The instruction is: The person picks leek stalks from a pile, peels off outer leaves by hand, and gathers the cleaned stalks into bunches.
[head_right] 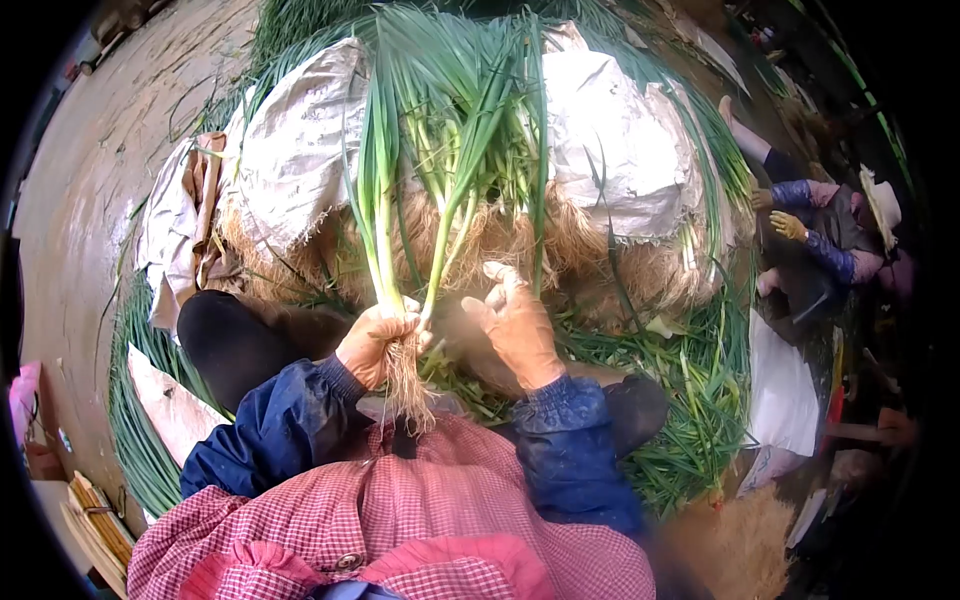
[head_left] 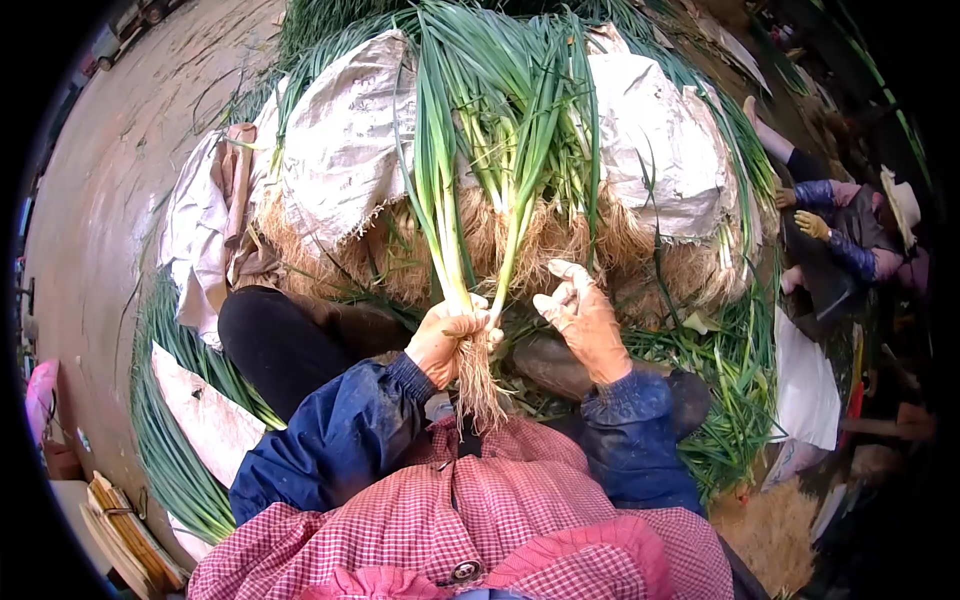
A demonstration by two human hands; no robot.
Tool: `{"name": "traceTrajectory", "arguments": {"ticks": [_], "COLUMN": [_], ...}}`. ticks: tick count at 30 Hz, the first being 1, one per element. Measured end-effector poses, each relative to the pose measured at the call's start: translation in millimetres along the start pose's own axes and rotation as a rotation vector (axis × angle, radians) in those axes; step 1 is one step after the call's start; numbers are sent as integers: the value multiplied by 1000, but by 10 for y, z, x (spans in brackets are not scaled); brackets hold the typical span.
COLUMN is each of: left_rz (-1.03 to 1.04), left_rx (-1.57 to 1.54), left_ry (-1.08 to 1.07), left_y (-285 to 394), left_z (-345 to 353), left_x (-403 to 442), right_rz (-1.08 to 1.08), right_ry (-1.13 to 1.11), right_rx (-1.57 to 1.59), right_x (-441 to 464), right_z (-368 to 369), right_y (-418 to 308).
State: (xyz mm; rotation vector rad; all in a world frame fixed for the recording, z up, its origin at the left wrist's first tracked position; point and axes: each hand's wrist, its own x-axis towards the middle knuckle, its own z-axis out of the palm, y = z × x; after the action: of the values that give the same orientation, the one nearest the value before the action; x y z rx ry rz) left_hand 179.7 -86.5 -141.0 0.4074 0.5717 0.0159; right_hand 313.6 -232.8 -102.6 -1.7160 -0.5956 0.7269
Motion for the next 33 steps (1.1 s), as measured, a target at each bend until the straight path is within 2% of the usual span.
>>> {"name": "traceTrajectory", "arguments": {"ticks": [1,3,4,5,6,7,8,10,11,12,14,16,17,18,19,20,22,23,25,26,27,28,29,30,32,33], "left_rz": [-54,-73,-71,-38,-27,3,28,61,52,42,37,51,-5,-2,45,91,109,146,200,238,170,98,50,-8,-128,-83], "left_rx": [-19,-30,-57,-19,-21,-53,-86,-115,-97,-80,-43,-69,-189,-283,-301,-313,-236,-166,-84,-101,-39,25,-48,2,95,86], "left_ry": [-50,-93,-107,16,21,86,151,153,135,116,78,30,-102,-322,-396,-469,-350,-284,-78,-175,-86,6,-68,-47,-52,-79], "left_y": [-19,-28,-12,-16,-16,-21,-37,-117,-150,-184,-123,11,149,208,286,377,374,324,238,206,194,193,157,162,39,-52], "left_z": [-10,42,57,26,-18,-43,-57,-30,-22,-20,-1,-39,35,-31,31,116,86,11,-112,-158,-141,-103,-49,108,74,17], "left_x": [13,-48,-83,-76,-87,-106,-109,-52,-39,-28,-7,13,-74,-82,-151,-225,-184,-97,-51,-32,-58,-107,-139,-188,-201,-200], "right_rz": [111,72,139,109,81,47,35,-88,-64,-193,-239,-152,-88,-126,-123,-234,194,193,207,198,299,206,166,125,220,214], "right_ry": [-107,-196,-148,-85,-20,38,81,196,146,250,235,122,147,233,351,429,247,186,201,210,178,77,63,56,129,209], "right_rx": [229,216,402,298,190,258,170,14,160,-43,-357,-624,-622,-510,-484,-575,-1013,-1078,-762,-625,-431,-238,-47,152,321,342], "right_x": [89,252,292,306,304,277,261,155,78,8,-178,-252,-163,-7,199,473,1085,1297,1399,1224,1014,884,732,589,429,424], "right_z": [19,255,435,536,617,703,737,823,776,762,745,666,586,493,437,344,235,208,131,111,102,95,185,309,497,571], "right_y": [50,202,215,235,264,310,420,575,460,338,410,581,515,458,243,225,55,50,-18,-223,-378,-152,36,170,279,348]}}
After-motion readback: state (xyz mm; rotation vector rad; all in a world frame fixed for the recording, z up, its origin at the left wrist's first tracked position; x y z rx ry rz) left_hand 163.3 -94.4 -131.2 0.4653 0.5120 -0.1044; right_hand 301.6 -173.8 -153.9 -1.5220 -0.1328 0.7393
